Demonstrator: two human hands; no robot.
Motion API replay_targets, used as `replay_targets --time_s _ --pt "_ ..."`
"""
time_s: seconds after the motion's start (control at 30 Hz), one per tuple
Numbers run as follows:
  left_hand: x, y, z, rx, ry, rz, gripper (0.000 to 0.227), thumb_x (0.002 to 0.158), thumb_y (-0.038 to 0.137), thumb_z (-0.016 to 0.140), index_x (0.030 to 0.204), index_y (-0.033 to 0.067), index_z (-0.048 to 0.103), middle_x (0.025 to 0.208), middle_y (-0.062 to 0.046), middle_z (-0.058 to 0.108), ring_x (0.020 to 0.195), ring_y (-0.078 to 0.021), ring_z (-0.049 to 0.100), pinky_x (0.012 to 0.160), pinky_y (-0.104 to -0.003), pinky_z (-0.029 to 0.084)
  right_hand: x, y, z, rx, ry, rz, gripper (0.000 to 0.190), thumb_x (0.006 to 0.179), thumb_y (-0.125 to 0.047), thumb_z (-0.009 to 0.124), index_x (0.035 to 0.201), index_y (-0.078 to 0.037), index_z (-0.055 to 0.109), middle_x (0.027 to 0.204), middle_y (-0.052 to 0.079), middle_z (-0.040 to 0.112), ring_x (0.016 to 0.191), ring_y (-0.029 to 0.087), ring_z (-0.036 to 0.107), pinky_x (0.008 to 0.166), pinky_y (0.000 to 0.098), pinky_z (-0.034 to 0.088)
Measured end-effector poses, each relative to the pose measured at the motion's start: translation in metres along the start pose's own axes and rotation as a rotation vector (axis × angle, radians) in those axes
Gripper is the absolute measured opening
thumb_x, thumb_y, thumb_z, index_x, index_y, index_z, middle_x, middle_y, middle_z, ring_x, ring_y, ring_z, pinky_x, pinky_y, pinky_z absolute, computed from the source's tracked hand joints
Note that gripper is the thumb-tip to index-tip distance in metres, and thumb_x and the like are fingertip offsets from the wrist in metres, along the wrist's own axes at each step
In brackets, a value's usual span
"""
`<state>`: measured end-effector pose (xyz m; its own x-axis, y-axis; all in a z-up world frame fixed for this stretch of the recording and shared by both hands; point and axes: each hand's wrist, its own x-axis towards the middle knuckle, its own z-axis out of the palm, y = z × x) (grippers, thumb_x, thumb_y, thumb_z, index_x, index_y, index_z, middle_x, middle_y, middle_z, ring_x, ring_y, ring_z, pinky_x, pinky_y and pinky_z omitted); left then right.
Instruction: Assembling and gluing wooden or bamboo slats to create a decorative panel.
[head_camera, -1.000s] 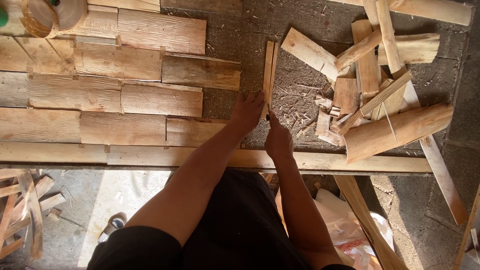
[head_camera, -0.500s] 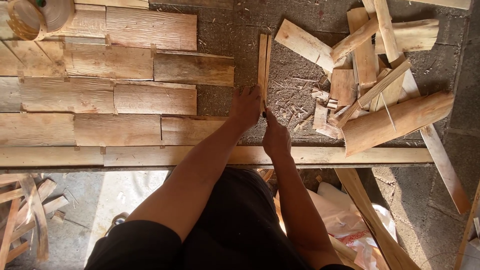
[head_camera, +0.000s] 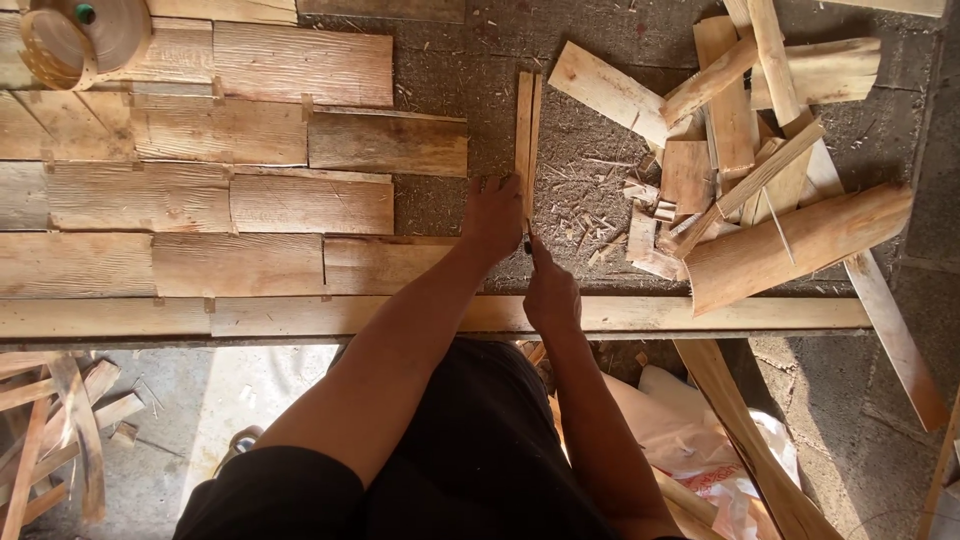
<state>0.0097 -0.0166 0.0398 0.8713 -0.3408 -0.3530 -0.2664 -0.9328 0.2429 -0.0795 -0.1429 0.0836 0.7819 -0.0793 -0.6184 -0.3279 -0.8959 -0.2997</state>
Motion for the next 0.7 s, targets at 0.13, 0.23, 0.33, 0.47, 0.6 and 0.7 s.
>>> replay_targets --time_s 0.13,0.23,0.33,0.47,0.6,0.7 --pt "0.003 -0.002 0.017 -0.022 0.021 -0.005 0.039 0.091 0.027 0.066 0.121 0.003 0.07 0.143 -0.007 0.049 0.13 -0.0293 0.046 0.115 -0.054 0.03 -0.006 0.004 0.002 0.021 0.027 -0.053 0.057 0.1 -0.008 0.052 0.155 -0.023 0.042 0.098 0.021 0.074 0.081 0.036 0.076 0.07 0.051 0.059" --pt "0.001 -0.001 0.021 -0.071 0.051 0.014 0.036 0.094 0.019 0.063 0.125 0.0043 0.07 0.14 -0.006 0.052 0.132 -0.0279 0.048 0.117 -0.052 0.032 -0.02 -0.004 -0.008 0.059 -0.026 0.028 0.056 0.104 -0.01 0.049 0.157 -0.024 0.041 0.095 0.024 0.074 0.082 0.039 0.075 0.072 0.0524 0.058" --pt "0.008 -0.004 0.025 -0.044 0.092 0.004 0.033 0.091 0.02 0.062 0.118 0.0036 0.071 0.145 -0.006 0.049 0.127 -0.0289 0.048 0.115 -0.054 0.031 -0.017 0.015 0.009 0.008 0.006 -0.031 0.056 0.103 -0.009 0.049 0.157 -0.023 0.042 0.095 0.026 0.073 0.081 0.04 0.075 0.072 0.0526 0.058" --pt "0.002 -0.004 0.028 -0.047 0.169 0.036 0.029 0.092 0.018 0.059 0.115 0.0058 0.072 0.138 -0.005 0.054 0.129 -0.029 0.05 0.118 -0.056 0.029 -0.022 0.036 0.018 -0.002 0.045 -0.118 0.059 0.098 -0.007 0.054 0.155 -0.021 0.044 0.095 0.026 0.073 0.08 0.041 0.073 0.069 0.054 0.056" --pt "0.007 -0.015 0.051 -0.071 0.356 0.092 0.027 0.096 0.014 0.057 0.117 0.0067 0.073 0.14 -0.005 0.056 0.124 -0.028 0.054 0.12 -0.058 0.031 -0.033 0.022 -0.008 0.265 0.114 -0.195 0.054 0.099 -0.008 0.051 0.151 -0.021 0.047 0.098 0.02 0.076 0.068 0.033 0.076 0.06 0.0469 0.059" --pt "0.001 -0.012 0.042 -0.087 0.212 0.065 0.023 0.106 0.017 0.056 0.121 0.0064 0.071 0.139 -0.004 0.055 0.12 -0.0293 0.056 0.124 -0.059 0.031 -0.014 0.011 -0.002 0.26 0.087 -0.08 0.058 0.101 -0.012 0.051 0.157 -0.024 0.039 0.087 0.018 0.076 0.062 0.03 0.074 0.055 0.043 0.059"
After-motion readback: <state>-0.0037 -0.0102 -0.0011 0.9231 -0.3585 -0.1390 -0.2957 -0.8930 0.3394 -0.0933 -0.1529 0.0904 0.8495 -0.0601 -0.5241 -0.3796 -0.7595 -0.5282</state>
